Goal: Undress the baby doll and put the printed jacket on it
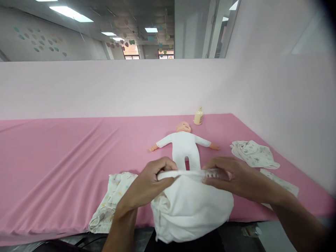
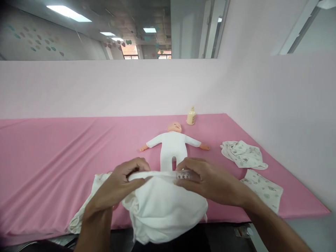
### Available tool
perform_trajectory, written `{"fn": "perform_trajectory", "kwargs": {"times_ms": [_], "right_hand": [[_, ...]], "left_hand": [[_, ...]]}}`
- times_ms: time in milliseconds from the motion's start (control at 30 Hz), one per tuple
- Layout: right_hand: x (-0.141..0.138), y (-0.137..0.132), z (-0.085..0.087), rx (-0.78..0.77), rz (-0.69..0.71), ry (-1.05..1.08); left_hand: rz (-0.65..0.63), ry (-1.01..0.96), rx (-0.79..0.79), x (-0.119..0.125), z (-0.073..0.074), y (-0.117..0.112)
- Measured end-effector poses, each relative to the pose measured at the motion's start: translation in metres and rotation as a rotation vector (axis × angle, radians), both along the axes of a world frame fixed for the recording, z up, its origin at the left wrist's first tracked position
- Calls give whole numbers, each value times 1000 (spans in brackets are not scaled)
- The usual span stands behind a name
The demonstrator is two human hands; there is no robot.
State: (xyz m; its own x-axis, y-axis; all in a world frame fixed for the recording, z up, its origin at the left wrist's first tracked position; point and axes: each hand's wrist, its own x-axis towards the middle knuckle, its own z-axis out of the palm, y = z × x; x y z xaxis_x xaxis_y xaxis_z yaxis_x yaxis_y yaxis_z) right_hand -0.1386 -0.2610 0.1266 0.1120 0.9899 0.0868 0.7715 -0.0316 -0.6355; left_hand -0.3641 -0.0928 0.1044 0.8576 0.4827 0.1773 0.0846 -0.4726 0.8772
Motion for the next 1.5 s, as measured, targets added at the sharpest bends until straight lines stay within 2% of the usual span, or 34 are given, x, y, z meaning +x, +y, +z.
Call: {"fn": "perform_trajectory", "kwargs": {"times_ms": [100, 133, 200, 267, 333, 433, 500, 567, 633, 700, 800, 900, 1067, 1167, 1233, 1367, 1500], "right_hand": [[9, -3, 3, 15, -124, -15], [10, -4, 3, 21, -157, -15], [11, -4, 4, 35, -207, -8], [9, -4, 5, 68, -237, 5], [5, -3, 8, 119, -253, 18], [0, -3, 12, 166, -237, 33], [-1, -4, 13, 173, -223, 26], [0, -7, 12, 175, -217, -2], [3, -13, 9, 169, -215, -38], [5, -20, 6, 150, -207, -68], [8, -30, 1, 106, -191, -106], [8, -36, 2, 44, -191, -135], [13, -36, 6, 0, -249, -148], [16, -37, 7, 26, -273, -167], [16, -40, 6, 12, -278, -167], [15, -48, 1, -4, -259, -195], [16, -54, -5, -73, -214, -212]], "left_hand": [[249, -22, 287, -11, 8, 4], [284, 7, 359, -13, 10, 5], [257, 100, 423, -17, 14, 6], [136, 207, 370, -15, 16, 5], [-46, 286, 222, -9, 15, 3], [-339, 319, -61, 5, 3, -3], [-427, 316, -187, 13, -8, -8], [-362, 309, -204, 14, -15, -12], [-196, 273, -120, 9, -18, -12], [-49, 200, -12, -3, -15, -9], [66, 77, 141, -23, -9, -5], [183, -57, 363, -33, -4, -3], [374, -259, 820, -28, -4, 0], [448, -293, 965, -29, -7, 4], [429, -303, 967, -32, -9, 4], [340, -294, 855, -41, -9, 2], [418, -215, 714, -56, -8, 1]]}}
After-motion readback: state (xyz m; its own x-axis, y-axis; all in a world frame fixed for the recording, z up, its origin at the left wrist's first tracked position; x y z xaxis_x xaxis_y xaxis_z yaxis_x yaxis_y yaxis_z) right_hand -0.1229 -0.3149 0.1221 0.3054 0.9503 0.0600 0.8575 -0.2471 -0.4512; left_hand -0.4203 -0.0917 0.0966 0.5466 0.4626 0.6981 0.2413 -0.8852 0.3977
